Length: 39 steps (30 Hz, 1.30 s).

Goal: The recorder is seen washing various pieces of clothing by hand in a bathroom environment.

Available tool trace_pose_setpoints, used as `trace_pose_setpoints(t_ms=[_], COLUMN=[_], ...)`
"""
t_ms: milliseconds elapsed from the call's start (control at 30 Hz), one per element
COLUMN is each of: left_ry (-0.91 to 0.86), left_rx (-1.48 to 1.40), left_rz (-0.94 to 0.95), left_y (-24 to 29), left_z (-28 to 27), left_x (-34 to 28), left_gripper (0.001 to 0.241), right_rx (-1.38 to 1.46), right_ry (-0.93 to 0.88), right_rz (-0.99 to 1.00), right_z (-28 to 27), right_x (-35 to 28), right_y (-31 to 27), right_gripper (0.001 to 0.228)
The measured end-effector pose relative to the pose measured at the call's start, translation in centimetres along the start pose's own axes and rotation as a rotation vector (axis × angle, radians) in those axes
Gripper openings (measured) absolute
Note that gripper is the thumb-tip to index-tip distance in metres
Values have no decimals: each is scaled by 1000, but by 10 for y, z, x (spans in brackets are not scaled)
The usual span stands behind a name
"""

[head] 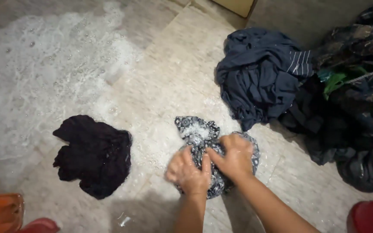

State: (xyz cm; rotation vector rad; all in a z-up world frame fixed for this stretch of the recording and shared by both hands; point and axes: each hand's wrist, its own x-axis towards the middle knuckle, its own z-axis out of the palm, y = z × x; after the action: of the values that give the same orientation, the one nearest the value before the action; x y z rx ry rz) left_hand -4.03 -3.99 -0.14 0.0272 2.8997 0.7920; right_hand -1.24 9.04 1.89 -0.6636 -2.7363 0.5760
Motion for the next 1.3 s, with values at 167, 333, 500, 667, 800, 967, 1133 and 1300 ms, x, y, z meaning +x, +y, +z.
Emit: trace_pose_setpoints(t_ms=[167, 333, 500, 667, 800, 967, 1133, 1300], left_ry=[-267, -288, 392, 201, 233, 213, 62, -111], left_rx=[-281, -1203, -849, -392, 135, 78, -21, 13], left_rz=[-747, -603, 441, 229, 150, 18, -150, -307], left_y=[37, 63, 11, -33, -53, -87, -9, 21], left_z=[-47, -53, 7, 54, 80, 128, 47, 23], left_x=[9, 33, 4, -29, -33, -13, 13, 35], left_gripper=[80, 86, 55, 55, 56, 60, 56, 55], right_rx=[736, 1201, 614, 99, 46, 70, 103, 94], right_ry=[-56, -436, 85, 362, 196, 121, -50, -377], right_rz=[685, 638, -53, -537, -441, -161, -37, 209], right_z=[20, 0, -5, 31, 33, 61, 72, 60], right_x=[18, 49, -8, -57, -45, -14, 20, 63], right_y=[34, -17, -27, 9, 16, 24, 23, 11], right_gripper=[48, 44, 26, 20, 19, 26, 33, 36])
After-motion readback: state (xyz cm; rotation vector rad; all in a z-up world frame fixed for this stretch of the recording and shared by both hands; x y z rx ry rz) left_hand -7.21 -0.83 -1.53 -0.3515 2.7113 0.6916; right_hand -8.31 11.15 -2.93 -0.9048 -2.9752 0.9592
